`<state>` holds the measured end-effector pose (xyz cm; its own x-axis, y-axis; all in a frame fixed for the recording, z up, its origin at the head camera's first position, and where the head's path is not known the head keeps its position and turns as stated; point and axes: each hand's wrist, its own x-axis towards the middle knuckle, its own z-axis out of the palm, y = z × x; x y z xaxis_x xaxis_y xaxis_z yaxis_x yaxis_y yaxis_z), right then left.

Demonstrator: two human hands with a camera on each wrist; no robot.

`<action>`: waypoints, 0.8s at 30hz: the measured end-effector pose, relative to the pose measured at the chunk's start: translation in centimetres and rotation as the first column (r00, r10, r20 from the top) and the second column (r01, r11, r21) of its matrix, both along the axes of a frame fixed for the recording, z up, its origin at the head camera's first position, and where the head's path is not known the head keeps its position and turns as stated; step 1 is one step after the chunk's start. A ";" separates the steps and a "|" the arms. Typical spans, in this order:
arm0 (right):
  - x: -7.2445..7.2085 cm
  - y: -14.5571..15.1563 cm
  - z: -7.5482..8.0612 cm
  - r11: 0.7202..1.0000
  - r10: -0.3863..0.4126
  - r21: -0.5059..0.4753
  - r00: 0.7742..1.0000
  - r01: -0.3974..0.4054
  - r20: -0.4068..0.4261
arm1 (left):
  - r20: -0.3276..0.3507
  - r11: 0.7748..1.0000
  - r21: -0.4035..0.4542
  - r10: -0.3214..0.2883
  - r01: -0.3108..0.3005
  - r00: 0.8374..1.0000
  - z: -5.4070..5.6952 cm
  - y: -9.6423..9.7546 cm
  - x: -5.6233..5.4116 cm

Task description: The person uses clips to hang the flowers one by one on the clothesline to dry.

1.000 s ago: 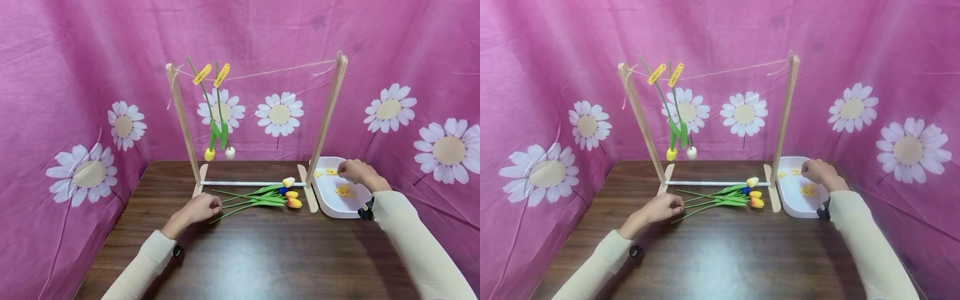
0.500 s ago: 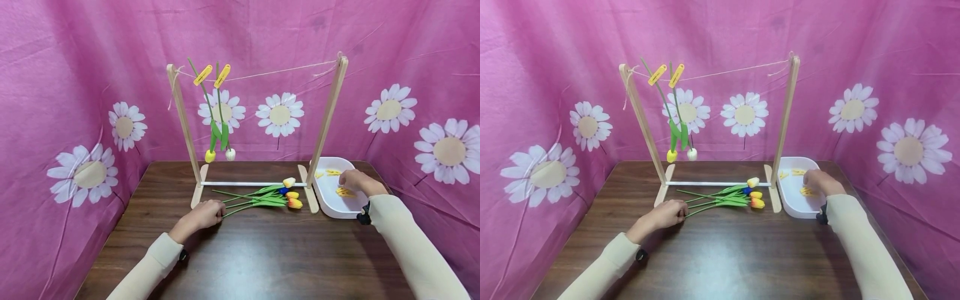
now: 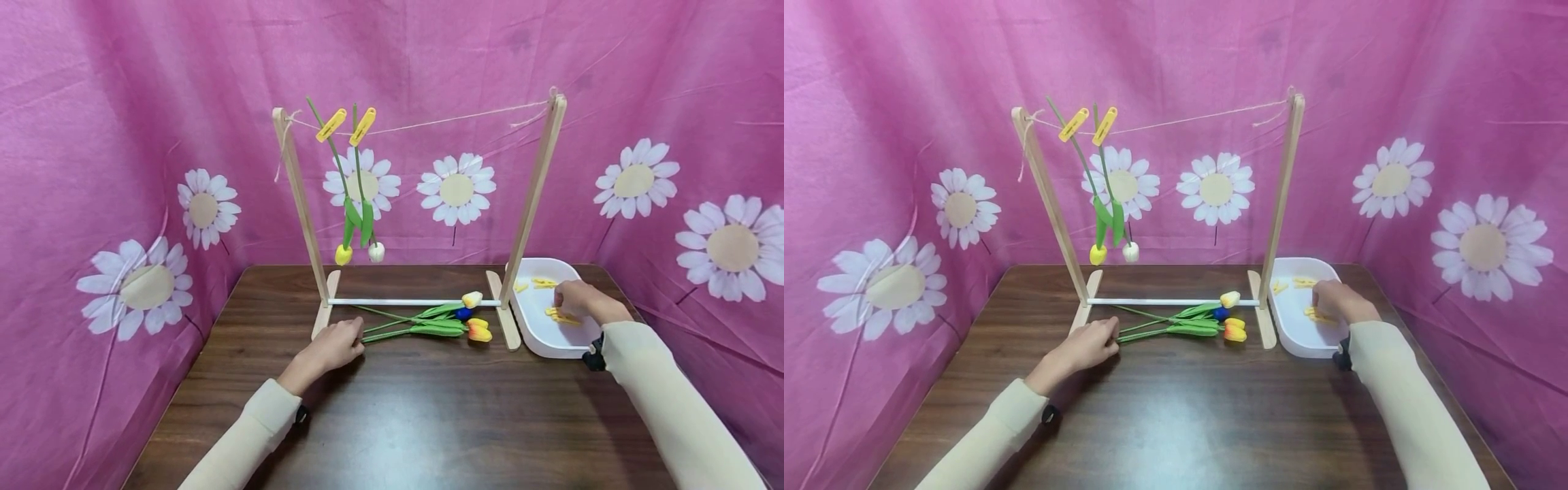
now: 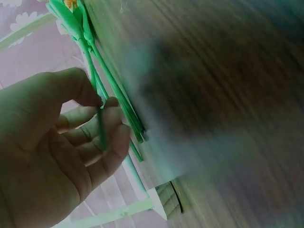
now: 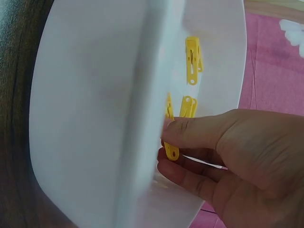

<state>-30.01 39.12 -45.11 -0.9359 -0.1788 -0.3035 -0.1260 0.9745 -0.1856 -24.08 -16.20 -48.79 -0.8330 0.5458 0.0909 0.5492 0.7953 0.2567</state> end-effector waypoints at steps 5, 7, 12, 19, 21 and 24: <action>0.0 0.1 0.2 1.000 0.009 -0.013 1.000 -0.009 0.007 | 0.022 0.994 0.103 0.022 -0.024 1.000 0.2 -0.2 -0.4; 0.1 0.0 0.5 0.999 0.001 -0.040 1.000 0.000 0.023 | 0.028 0.990 0.134 0.030 -0.033 0.999 0.4 -0.4 -0.6; 0.2 -0.1 1.0 0.997 -0.024 -0.079 1.000 0.023 -0.008 | 0.031 0.973 0.225 0.041 -0.047 0.999 1.1 -0.7 -1.1; 0.1 -0.2 0.9 0.993 0.041 -0.099 0.975 -0.064 -0.217 | 0.170 0.862 0.499 0.006 -0.091 0.985 2.2 -0.9 -1.5; -0.1 -0.2 0.9 0.992 0.032 -0.109 0.970 -0.060 -0.240 | 0.216 0.803 0.582 -0.004 -0.126 0.976 2.5 -0.8 -1.4; -0.4 -0.2 1.0 0.991 -0.008 -0.134 0.969 -0.026 -0.245 | 0.244 0.731 0.661 0.006 -0.171 0.970 3.0 -0.5 -1.4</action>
